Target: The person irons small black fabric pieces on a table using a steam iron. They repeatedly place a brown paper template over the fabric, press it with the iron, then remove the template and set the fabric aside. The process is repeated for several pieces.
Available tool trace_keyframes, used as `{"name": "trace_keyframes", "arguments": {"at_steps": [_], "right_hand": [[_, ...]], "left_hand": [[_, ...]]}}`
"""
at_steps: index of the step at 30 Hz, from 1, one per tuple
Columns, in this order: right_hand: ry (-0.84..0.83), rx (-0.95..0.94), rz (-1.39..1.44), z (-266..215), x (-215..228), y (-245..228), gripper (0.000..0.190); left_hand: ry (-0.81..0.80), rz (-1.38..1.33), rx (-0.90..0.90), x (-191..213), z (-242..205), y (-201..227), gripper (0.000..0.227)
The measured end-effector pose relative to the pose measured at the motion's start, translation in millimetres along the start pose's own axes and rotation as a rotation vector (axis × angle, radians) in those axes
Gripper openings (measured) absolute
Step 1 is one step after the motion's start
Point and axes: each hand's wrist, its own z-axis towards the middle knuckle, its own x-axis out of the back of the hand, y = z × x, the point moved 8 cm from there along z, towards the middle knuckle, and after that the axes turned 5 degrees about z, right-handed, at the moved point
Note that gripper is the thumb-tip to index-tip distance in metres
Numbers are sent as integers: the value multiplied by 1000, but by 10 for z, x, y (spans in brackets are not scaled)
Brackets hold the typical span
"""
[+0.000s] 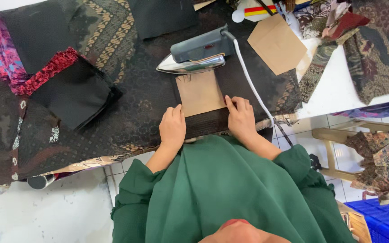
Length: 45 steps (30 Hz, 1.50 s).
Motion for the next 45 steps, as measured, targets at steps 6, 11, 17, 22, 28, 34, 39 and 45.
{"name": "trace_keyframes", "arguments": {"at_steps": [6,11,17,22,28,34,39,45], "right_hand": [[-75,207,-326,16,-23,-257,53],[-113,326,-523,62,-69,-348,56],[-156,258,-369,92,-6,-299,53],[-58,300,-325,18,72,-370,50],[-18,403,-351,-81,79,-444,51],[-297,312,-134,71,10,-295,29],[106,471,70,909,318,-489,47],[105,291,73,2166,-367,-788,55]], "left_hand": [[6,229,-195,-113,-36,165,44],[-90,460,-231,-241,-2,275,33],[-186,534,-254,-335,-27,347,29],[-247,567,-300,-488,-60,461,36],[-530,700,-372,-666,40,770,75],[-803,631,-162,-925,146,768,87],[-902,788,-184,-1257,21,653,82],[-959,795,28,-1654,-31,502,62]]}}
